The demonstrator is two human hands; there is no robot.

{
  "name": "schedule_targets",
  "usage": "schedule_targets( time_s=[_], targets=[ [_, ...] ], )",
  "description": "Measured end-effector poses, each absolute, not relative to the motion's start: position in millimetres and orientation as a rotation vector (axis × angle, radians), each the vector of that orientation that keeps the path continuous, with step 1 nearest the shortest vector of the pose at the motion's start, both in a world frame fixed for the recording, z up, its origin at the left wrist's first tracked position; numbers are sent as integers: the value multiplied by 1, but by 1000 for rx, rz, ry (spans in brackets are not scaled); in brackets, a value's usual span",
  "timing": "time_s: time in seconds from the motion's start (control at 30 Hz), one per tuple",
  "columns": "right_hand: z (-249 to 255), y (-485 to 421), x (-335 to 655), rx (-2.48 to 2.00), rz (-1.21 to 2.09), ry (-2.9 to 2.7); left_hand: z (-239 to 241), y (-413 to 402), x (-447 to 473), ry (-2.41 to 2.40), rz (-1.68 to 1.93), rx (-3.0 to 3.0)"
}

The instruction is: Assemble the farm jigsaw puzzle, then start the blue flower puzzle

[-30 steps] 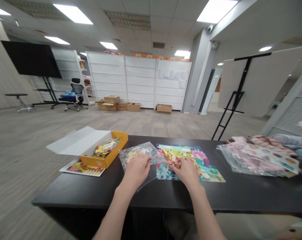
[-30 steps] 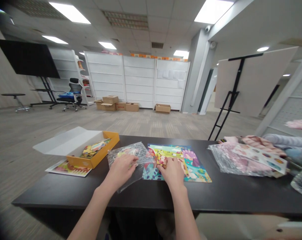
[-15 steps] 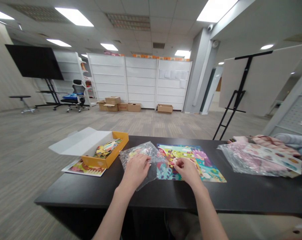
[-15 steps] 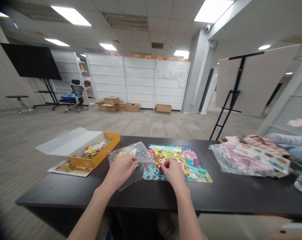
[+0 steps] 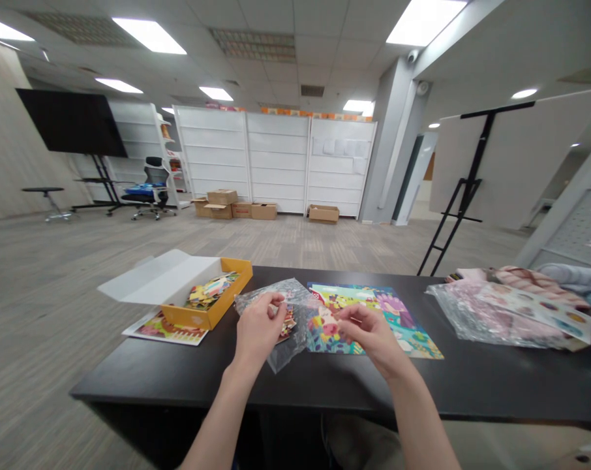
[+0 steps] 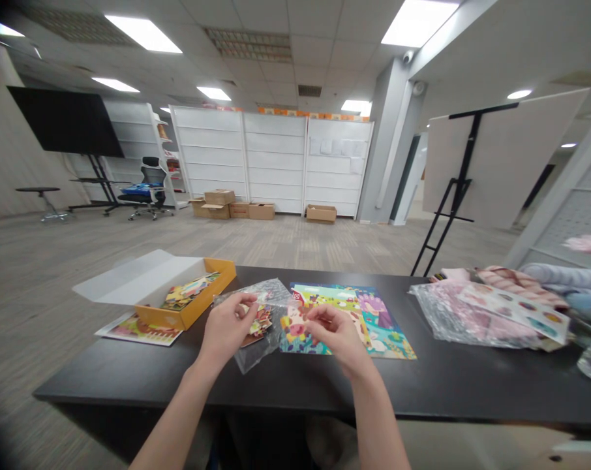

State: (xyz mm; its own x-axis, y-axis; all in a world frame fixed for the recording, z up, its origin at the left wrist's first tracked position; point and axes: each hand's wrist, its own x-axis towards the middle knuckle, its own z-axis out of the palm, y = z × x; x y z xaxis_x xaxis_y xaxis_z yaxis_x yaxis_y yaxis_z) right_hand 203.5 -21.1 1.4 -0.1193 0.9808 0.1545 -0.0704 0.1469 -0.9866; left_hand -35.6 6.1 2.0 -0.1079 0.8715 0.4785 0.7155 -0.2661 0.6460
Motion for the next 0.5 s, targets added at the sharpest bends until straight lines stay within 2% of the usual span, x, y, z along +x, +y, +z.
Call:
schedule_targets(
  time_s=[0.17, 0.37, 0.5],
  targets=[
    [-5, -24, 169, -997, 1455, -1405, 0, 9, -34, 1700, 1387, 1922],
    [-21, -12, 148, -1104, 1284, -1229, 1, 12, -51, 1461, 1457, 1749],
    [-19, -9, 129, -1080, 1287, -1195, 4, 11, -66, 1224, 1492, 1512]
  ],
)
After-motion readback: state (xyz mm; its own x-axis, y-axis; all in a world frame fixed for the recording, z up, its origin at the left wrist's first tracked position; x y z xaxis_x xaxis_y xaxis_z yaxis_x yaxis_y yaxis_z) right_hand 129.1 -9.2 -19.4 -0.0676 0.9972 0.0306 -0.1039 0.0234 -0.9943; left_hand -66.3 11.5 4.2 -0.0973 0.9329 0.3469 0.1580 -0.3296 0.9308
